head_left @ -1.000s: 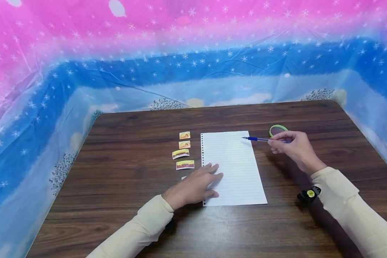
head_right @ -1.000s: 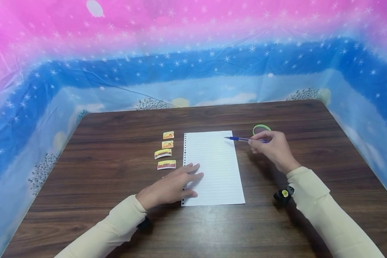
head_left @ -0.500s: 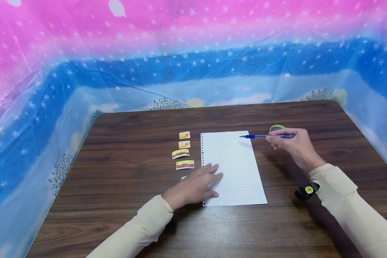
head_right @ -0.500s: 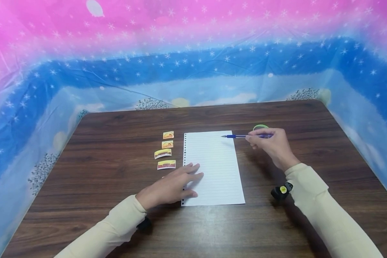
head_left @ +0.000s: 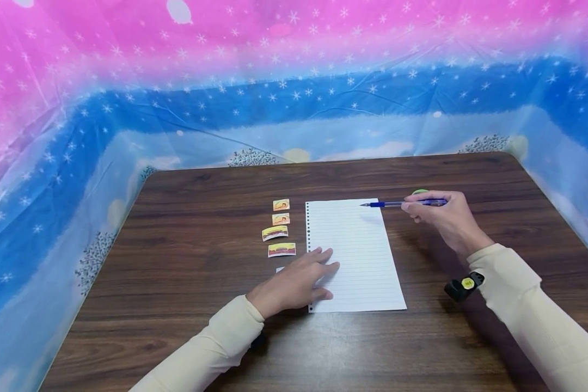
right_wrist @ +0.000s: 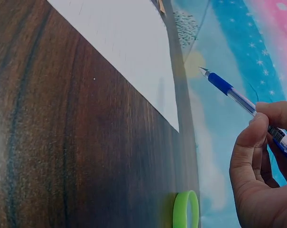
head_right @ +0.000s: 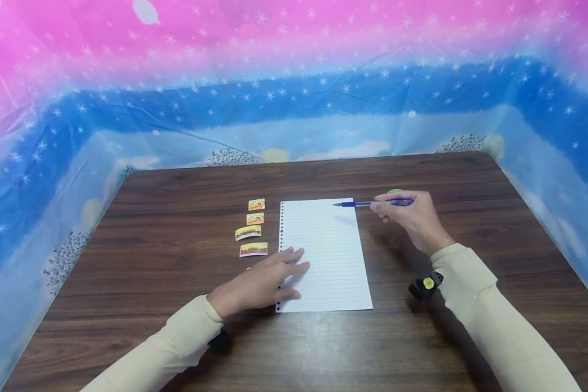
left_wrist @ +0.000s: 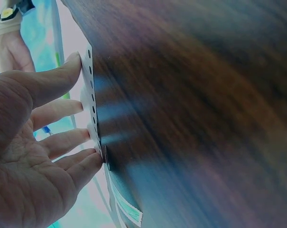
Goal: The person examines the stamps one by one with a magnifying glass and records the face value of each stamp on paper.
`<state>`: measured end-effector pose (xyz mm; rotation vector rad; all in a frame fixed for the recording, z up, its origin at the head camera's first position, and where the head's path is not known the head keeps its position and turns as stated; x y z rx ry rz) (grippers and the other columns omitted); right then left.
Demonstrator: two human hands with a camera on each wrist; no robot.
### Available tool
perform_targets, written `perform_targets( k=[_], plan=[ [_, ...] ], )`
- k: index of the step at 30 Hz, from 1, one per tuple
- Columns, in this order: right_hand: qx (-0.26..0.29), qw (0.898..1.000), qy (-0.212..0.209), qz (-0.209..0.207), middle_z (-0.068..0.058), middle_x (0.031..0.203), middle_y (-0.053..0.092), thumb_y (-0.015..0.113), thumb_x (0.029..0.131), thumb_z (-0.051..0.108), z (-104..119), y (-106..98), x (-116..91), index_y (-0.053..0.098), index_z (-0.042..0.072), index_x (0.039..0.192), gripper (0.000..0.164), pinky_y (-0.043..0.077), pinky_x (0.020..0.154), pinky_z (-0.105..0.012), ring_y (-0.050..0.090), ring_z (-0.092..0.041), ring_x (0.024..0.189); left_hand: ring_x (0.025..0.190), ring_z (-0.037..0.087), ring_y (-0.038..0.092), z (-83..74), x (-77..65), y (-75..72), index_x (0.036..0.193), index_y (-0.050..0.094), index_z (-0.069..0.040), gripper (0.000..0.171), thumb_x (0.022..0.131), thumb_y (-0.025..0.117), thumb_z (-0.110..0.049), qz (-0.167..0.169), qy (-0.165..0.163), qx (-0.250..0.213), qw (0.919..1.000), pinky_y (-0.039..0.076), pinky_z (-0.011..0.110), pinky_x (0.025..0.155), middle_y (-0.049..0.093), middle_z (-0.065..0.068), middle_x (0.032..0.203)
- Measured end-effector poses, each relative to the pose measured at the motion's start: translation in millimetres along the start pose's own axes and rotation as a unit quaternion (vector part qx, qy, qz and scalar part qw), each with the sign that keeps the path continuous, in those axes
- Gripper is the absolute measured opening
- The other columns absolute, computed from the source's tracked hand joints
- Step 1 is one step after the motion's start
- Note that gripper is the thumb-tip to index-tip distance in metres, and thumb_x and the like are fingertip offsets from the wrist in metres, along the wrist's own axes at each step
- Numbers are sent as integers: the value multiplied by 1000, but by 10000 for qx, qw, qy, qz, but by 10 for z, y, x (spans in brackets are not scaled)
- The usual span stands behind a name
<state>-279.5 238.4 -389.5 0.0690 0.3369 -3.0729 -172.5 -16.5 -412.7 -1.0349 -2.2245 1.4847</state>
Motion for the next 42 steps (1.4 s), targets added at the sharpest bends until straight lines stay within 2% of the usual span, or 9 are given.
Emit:
perform_targets(
  k=[7, 11, 15, 21, 27, 31, 34, 39, 42],
  plan=[
    [-144, 9999, -10, 82, -1, 95, 74, 78, 91, 29, 28, 41, 16, 74, 4, 111, 33, 55, 76, -29, 64, -16, 81, 149, 37, 28, 8, 3, 4, 145, 54, -3, 60, 94, 74, -26, 28, -38, 34, 10000, 24, 48, 121, 36, 21, 158],
    [255, 9994, -31, 213, -9, 97, 73, 74, 95, 24, 51, 108, 33, 71, -1, 107, 28, 58, 78, -29, 68, -19, 84, 149, 37, 27, 9, 0, 6, 145, 54, -3, 60, 94, 74, -26, 36, -45, 32, 10000, 24, 48, 121, 35, 21, 159],
    [743, 9960, -70, 494, -15, 99, 73, 70, 98, 21, 82, 190, 43, 67, -8, 112, 33, 60, 79, -30, 71, -22, 85, 150, 37, 27, 8, -1, 5, 145, 54, -3, 60, 94, 74, -26, 35, -46, 20, 10000, 23, 48, 121, 35, 21, 159],
    [529, 9968, -192, 571, -12, 98, 74, 77, 93, 19, 104, 259, 71, 71, -3, 108, 28, 60, 77, -30, 71, -25, 86, 149, 38, 27, 15, 2, 11, 146, 54, -3, 60, 94, 74, -27, 49, -60, 70, 9999, 24, 47, 121, 35, 21, 159],
    [953, 9898, -205, 1040, -21, 101, 72, 69, 98, 13, 85, 426, 103, 64, -12, 113, 29, 60, 80, -32, 72, -23, 85, 149, 37, 28, 13, 10, 17, 146, 54, -3, 60, 95, 73, -28, 81, -53, 114, 9999, 24, 47, 121, 35, 21, 159],
    [484, 9938, -126, 989, -21, 106, 72, 73, 95, 21, 43, 492, 124, 67, -7, 115, 35, 60, 82, -35, 72, -25, 89, 150, 37, 27, 15, 11, 20, 146, 53, -3, 60, 95, 73, -28, 92, -52, 106, 9999, 23, 47, 121, 34, 21, 159],
    [224, 9959, -73, 869, -21, 104, 73, 79, 91, 23, 17, 531, 143, 71, -1, 110, 31, 60, 81, -36, 72, -25, 88, 150, 37, 27, 20, 13, 26, 146, 53, -3, 60, 95, 72, -28, 95, -52, 108, 9999, 23, 47, 121, 34, 21, 159],
    [459, 9929, -105, 1095, -23, 105, 72, 71, 97, 16, 16, 661, 157, 63, -10, 115, 33, 60, 81, -34, 73, -22, 86, 150, 37, 26, 26, 19, 36, 147, 53, -4, 60, 95, 72, -29, 116, -52, 127, 9998, 23, 47, 121, 34, 21, 159],
    [311, 9909, -147, 1299, -26, 110, 70, 67, 99, 17, 12, 744, 153, 61, -12, 121, 36, 60, 83, -32, 72, -24, 90, 150, 37, 26, 28, 22, 39, 147, 53, -4, 60, 96, 72, -29, 127, -54, 131, 9998, 23, 46, 121, 34, 21, 159]
  ],
)
Point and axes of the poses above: each hand's wrist, its own x-axis towards the middle knuckle, its own y-axis out of the palm, z = x × y, the point moved 10 cm from there along x, towards the middle knuckle
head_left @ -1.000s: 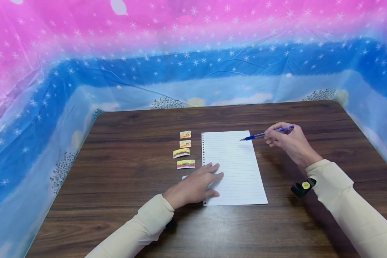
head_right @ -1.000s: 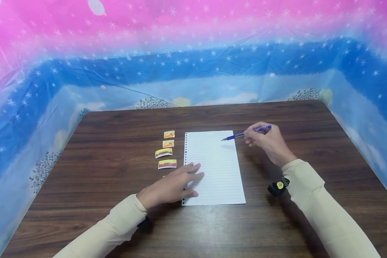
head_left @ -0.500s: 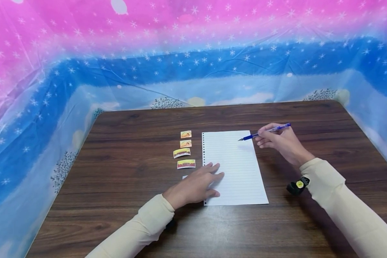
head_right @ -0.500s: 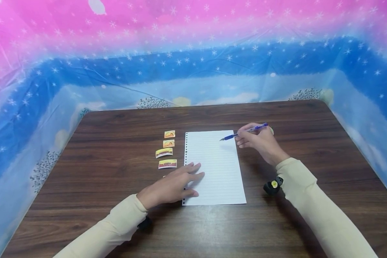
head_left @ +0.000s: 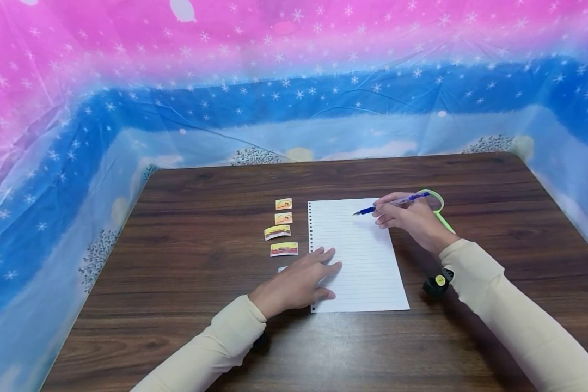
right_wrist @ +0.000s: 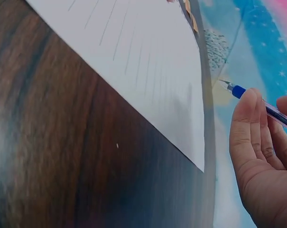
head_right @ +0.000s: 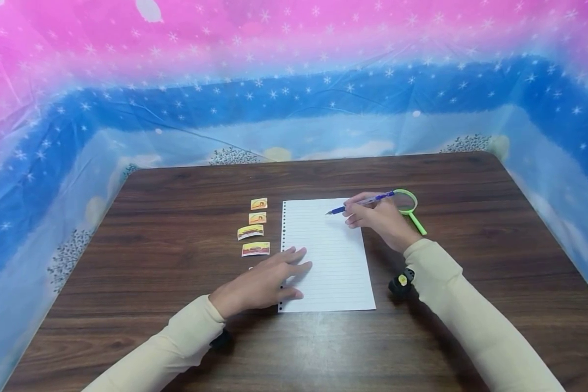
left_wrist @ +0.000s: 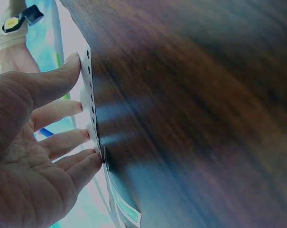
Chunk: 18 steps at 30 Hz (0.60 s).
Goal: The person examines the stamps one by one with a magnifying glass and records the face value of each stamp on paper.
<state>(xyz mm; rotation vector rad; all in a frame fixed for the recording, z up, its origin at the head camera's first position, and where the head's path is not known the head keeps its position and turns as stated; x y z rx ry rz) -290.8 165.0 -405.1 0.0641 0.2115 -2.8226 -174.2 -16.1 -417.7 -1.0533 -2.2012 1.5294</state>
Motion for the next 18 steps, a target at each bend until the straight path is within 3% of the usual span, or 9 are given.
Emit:
perform_targets(
  k=[5, 12, 18],
  plan=[
    [-466, 9988, -135, 72, -32, 107, 68, 73, 95, 20, -13, 94, 44, 67, -5, 113, 31, 60, 80, -32, 70, -33, 91, 150, 36, 27, 7, 6, -1, 147, 53, -4, 60, 96, 72, -29, 20, -22, -6, 10000, 23, 46, 121, 34, 20, 159],
    [196, 9991, -33, 388, -39, 112, 61, 65, 100, 11, -88, 285, 109, 61, -8, 114, 24, 60, 80, -34, 70, -23, 86, 149, 36, 28, 8, 7, 1, 147, 53, -5, 59, 96, 72, -29, 58, -57, 46, 10000, 24, 45, 121, 34, 20, 159],
    [-71, 9996, 50, 283, -32, 108, 67, 72, 95, 13, -129, 394, 172, 66, -8, 113, 29, 61, 78, -34, 71, -25, 85, 149, 37, 28, 10, 13, 8, 146, 54, -5, 59, 96, 72, -29, 51, -38, 51, 10000, 24, 46, 121, 35, 20, 159]
  ],
)
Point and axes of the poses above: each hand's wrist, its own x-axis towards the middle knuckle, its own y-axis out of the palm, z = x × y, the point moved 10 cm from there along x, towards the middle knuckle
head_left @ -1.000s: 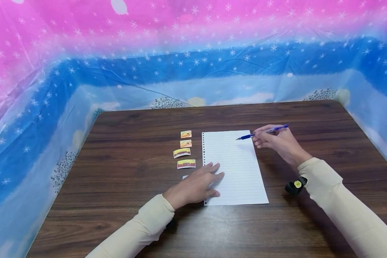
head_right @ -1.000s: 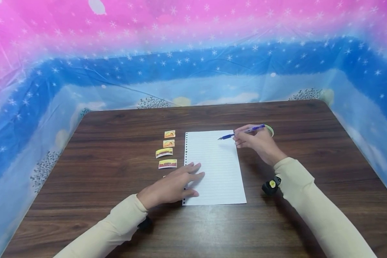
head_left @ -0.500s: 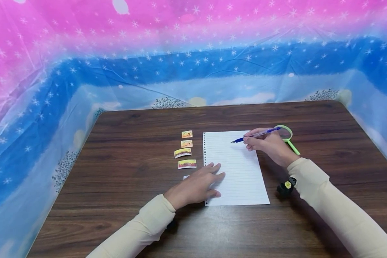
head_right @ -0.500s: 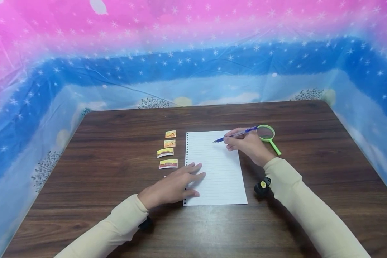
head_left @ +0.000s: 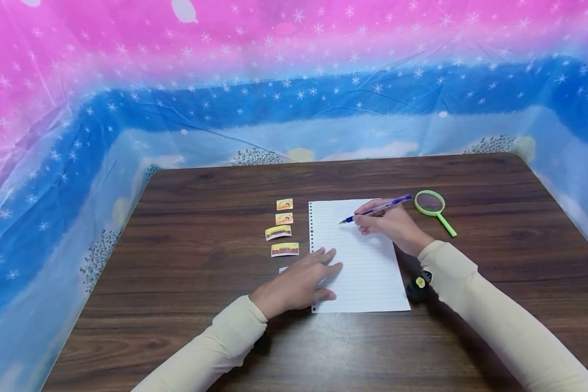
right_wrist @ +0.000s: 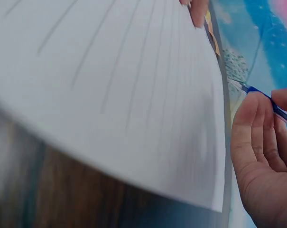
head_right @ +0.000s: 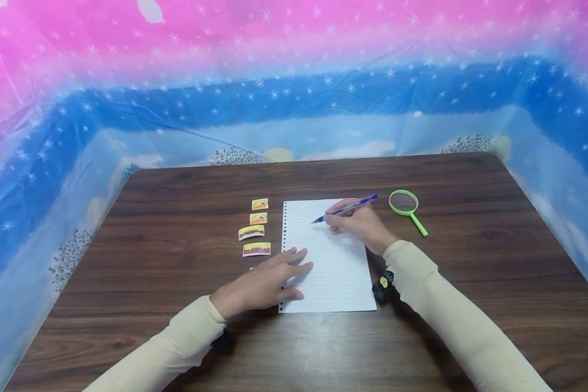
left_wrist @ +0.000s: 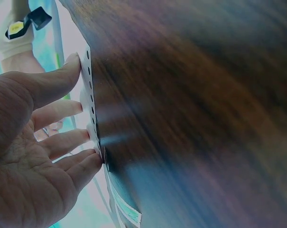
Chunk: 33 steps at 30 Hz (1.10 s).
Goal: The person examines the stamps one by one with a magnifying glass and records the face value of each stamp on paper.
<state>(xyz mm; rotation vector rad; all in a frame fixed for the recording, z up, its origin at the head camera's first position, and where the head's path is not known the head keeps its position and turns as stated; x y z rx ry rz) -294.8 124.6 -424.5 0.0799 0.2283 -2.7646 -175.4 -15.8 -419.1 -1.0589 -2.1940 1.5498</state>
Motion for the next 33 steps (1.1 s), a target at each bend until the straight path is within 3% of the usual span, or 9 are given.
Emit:
perform_targets(
  k=[9, 16, 33],
  plan=[
    [-98, 9999, -11, -72, -22, 99, 72, 70, 95, 8, 15, 225, 92, 67, -9, 110, 23, 61, 77, -33, 72, -18, 81, 148, 37, 30, -2, 4, 1, 146, 55, -5, 59, 95, 73, -29, -9, 19, 131, 9999, 26, 46, 120, 37, 21, 158],
    [-81, 9999, 86, 122, -25, 99, 72, 69, 95, 7, -3, 412, 157, 66, -10, 110, 22, 60, 80, -34, 72, -19, 83, 147, 40, 31, -26, -8, -21, 144, 56, -2, 58, 95, 73, -28, -92, 127, 147, 9998, 27, 46, 120, 38, 25, 156],
    [-427, 9991, 3, -12, -22, 99, 72, 68, 98, 13, -5, 473, 162, 67, -6, 110, 22, 60, 81, -33, 72, -23, 87, 148, 39, 29, -20, -6, -12, 145, 55, -3, 58, 95, 72, -28, 20, 40, 150, 9999, 26, 48, 120, 37, 23, 157]
  ],
)
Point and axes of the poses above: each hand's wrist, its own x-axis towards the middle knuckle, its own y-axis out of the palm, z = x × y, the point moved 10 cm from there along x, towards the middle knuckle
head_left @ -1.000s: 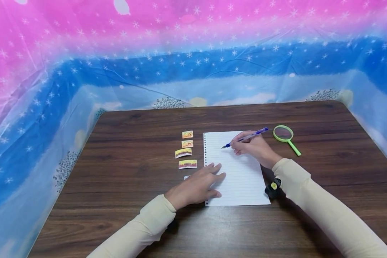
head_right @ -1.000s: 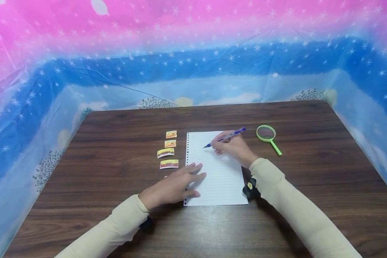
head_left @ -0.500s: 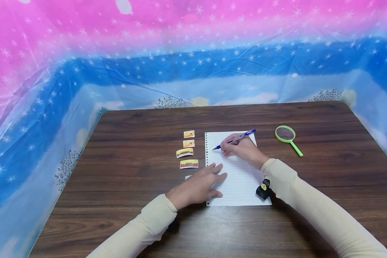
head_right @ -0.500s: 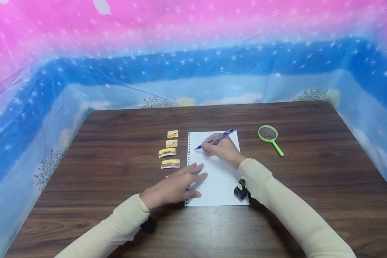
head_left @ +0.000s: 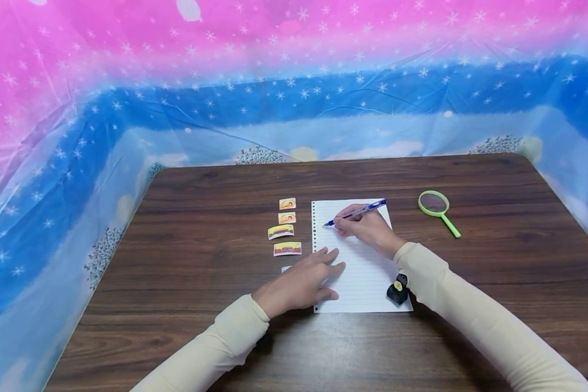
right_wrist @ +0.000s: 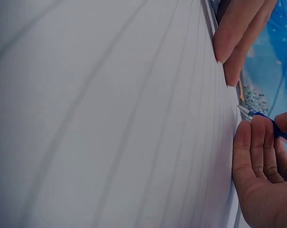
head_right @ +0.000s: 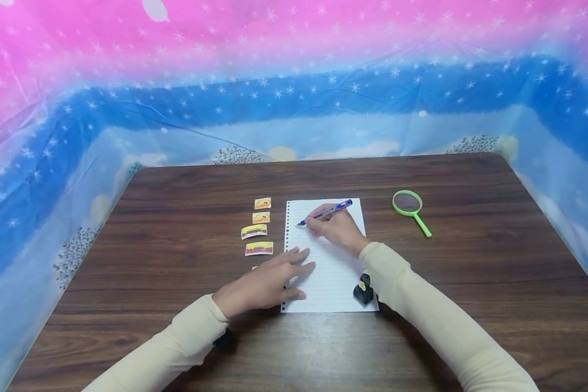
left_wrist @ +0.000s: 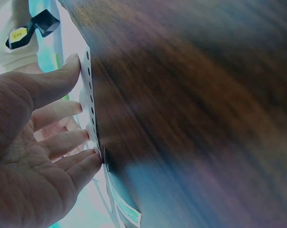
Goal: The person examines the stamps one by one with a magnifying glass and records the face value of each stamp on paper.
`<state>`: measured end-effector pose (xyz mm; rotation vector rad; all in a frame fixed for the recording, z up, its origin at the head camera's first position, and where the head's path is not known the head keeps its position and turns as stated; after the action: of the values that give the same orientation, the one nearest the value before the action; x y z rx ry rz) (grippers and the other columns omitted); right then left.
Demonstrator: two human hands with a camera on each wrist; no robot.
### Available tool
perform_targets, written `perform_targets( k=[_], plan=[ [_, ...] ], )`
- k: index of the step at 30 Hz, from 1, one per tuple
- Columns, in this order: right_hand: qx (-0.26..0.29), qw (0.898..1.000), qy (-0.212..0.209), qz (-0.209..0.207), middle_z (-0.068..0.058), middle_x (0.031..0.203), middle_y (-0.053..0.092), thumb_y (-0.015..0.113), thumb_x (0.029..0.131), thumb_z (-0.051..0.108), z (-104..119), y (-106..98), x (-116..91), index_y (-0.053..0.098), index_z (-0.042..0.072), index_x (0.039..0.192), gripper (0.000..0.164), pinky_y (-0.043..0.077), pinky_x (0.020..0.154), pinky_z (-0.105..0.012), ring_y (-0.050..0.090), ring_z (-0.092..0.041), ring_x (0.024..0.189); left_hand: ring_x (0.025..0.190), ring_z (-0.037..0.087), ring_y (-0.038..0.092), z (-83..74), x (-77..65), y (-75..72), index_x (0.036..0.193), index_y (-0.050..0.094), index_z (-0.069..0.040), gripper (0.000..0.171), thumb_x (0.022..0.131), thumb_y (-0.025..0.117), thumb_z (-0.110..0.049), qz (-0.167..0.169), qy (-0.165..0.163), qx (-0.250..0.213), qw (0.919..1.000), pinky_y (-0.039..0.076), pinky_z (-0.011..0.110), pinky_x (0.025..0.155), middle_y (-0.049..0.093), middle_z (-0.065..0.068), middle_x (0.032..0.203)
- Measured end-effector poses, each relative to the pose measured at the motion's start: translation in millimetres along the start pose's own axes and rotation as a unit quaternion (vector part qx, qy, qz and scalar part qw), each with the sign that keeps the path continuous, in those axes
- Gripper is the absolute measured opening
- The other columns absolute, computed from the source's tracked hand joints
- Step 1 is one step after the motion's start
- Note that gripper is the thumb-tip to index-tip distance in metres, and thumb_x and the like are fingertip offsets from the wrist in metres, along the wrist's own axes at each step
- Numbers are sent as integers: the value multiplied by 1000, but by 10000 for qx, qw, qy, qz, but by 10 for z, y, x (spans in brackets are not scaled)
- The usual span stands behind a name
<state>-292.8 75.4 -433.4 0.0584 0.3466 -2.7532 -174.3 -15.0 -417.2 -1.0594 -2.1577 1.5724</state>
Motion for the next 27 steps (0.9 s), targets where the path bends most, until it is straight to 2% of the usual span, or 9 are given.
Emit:
perform_targets(
  k=[8, 17, 24, 27],
  plan=[
    [-112, 9999, -81, -9, -18, 96, 73, 68, 98, 15, 7, 10, 4, 68, -4, 108, 21, 59, 81, -32, 72, -21, 84, 148, 39, 30, 2, -1, 2, 145, 55, -3, 58, 96, 72, -28, -10, 22, -35, 10000, 27, 47, 120, 38, 23, 157],
    [-462, 9989, 33, -28, -12, 97, 74, 68, 98, 18, 0, -3, -14, 70, 1, 106, 19, 55, 82, -31, 71, -21, 86, 147, 41, 31, -9, 0, -13, 144, 55, -2, 58, 95, 73, -27, -80, 88, -29, 9999, 27, 48, 120, 38, 25, 156],
    [-608, 9981, -85, 37, -14, 92, 73, 70, 95, 18, 24, 11, -39, 70, 2, 103, 17, 48, 79, -31, 67, -21, 84, 146, 41, 32, -13, 6, -16, 143, 56, -2, 58, 95, 73, -28, -137, 151, 33, 9998, 29, 47, 119, 39, 25, 155],
    [-546, 9984, -159, 45, -15, 92, 72, 70, 95, 17, 29, 10, -37, 70, 1, 102, 17, 49, 78, -29, 68, -21, 83, 146, 42, 32, -13, 9, -16, 143, 56, -2, 57, 95, 74, -28, -145, 161, 37, 9998, 29, 47, 119, 39, 25, 155]
  ],
)
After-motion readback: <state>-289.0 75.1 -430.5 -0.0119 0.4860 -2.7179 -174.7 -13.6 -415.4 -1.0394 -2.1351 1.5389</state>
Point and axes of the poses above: each hand's wrist, its own x-axis towards the middle knuckle, its own y-axis out of the palm, z = x × y, the point moved 10 cm from there along x, towards the middle knuckle
